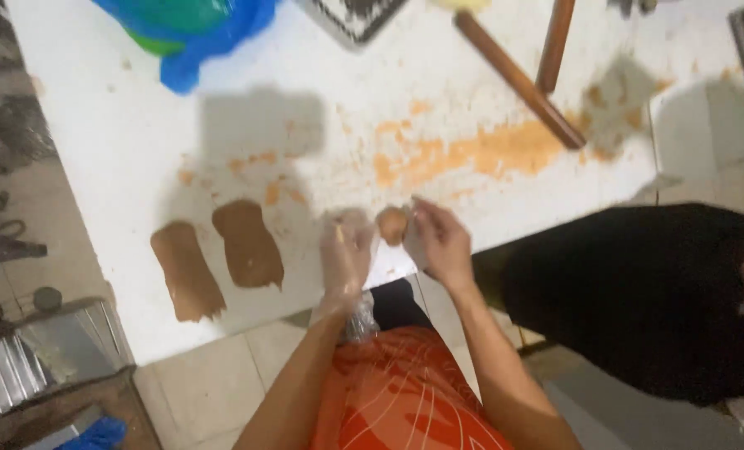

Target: Rolling out small pieces of dough into strips and adding chocolate chip toppings on a bakery work table.

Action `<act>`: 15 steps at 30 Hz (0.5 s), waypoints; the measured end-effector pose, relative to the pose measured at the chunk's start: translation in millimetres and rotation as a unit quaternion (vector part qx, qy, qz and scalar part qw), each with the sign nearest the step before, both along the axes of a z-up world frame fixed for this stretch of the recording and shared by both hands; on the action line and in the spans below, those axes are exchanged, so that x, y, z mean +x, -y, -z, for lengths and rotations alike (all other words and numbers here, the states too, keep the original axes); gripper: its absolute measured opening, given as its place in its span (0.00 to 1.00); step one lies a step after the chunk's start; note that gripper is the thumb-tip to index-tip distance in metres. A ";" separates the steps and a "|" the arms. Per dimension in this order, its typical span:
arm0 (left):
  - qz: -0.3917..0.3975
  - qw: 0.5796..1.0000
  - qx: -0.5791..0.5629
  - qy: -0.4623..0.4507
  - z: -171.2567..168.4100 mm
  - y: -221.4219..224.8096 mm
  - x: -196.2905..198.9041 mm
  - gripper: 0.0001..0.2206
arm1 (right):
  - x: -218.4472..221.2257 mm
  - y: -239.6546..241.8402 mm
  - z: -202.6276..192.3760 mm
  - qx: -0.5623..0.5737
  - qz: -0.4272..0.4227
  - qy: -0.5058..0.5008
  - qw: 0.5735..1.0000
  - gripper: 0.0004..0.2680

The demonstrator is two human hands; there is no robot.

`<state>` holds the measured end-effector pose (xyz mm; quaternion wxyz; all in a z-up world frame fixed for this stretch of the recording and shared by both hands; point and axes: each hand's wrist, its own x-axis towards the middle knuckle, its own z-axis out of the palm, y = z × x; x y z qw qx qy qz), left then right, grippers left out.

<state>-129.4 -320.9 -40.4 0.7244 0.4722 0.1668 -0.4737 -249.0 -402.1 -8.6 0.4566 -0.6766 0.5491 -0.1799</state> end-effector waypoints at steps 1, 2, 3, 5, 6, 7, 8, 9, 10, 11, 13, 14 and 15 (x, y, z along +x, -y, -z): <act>0.181 0.961 0.085 0.190 -5.0 -1.8 -7.7 0.16 | 0.2 -4.0 11.4 0.021 -0.031 -0.016 0.999 0.13; 0.352 0.848 0.164 0.361 -8.1 -3.5 -15.4 0.21 | 0.1 -8.5 24.7 0.041 -0.062 -0.031 0.997 0.12; 0.343 0.853 0.172 0.355 -23.2 0.2 -16.0 0.21 | 3.0 -5.5 5.9 0.046 -0.075 -0.034 0.996 0.12; 0.177 0.874 0.016 0.452 -52.0 16.5 -11.3 0.11 | 14.0 8.6 -30.6 -0.070 -0.059 0.178 0.980 0.05; 0.168 0.876 0.020 0.452 -60.0 21.9 -12.4 0.11 | 15.0 11.9 -33.6 -0.069 -0.068 0.178 0.979 0.05; 0.119 0.792 0.006 0.599 -67.7 23.5 -17.8 0.11 | 11.1 10.5 -36.8 -0.124 -0.069 0.217 0.966 0.05; 0.068 0.682 -0.008 0.728 -75.6 24.7 -23.3 0.14 | 6.8 8.6 -40.1 -0.179 -0.069 0.256 0.947 0.05; 0.063 0.682 -0.003 0.728 -56.4 26.8 -23.2 0.14 | 2.0 6.7 -28.9 -0.177 -0.076 0.258 0.947 0.05; 0.075 0.723 0.042 0.685 -37.3 28.2 -23.0 0.15 | -2.8 4.2 -17.9 -0.140 -0.113 0.184 0.966 0.06; 0.090 0.761 0.088 0.636 -18.4 25.9 -24.3 0.15 | -9.3 -1.6 -6.8 -0.098 -0.150 0.107 0.978 0.07; 0.104 0.808 0.155 0.558 17.5 -7.5 -34.6 0.16 | -22.7 7.3 -31.9 -0.081 -0.109 0.055 0.989 0.10; 0.119 0.846 0.213 0.475 36.7 -21.6 -38.3 0.17 | -27.9 14.3 -42.9 -0.069 -0.061 0.003 0.996 0.13; 0.125 0.848 0.221 0.465 32.9 -19.2 -51.2 0.17 | -41.2 11.0 -21.4 -0.058 -0.063 -0.006 0.996 0.13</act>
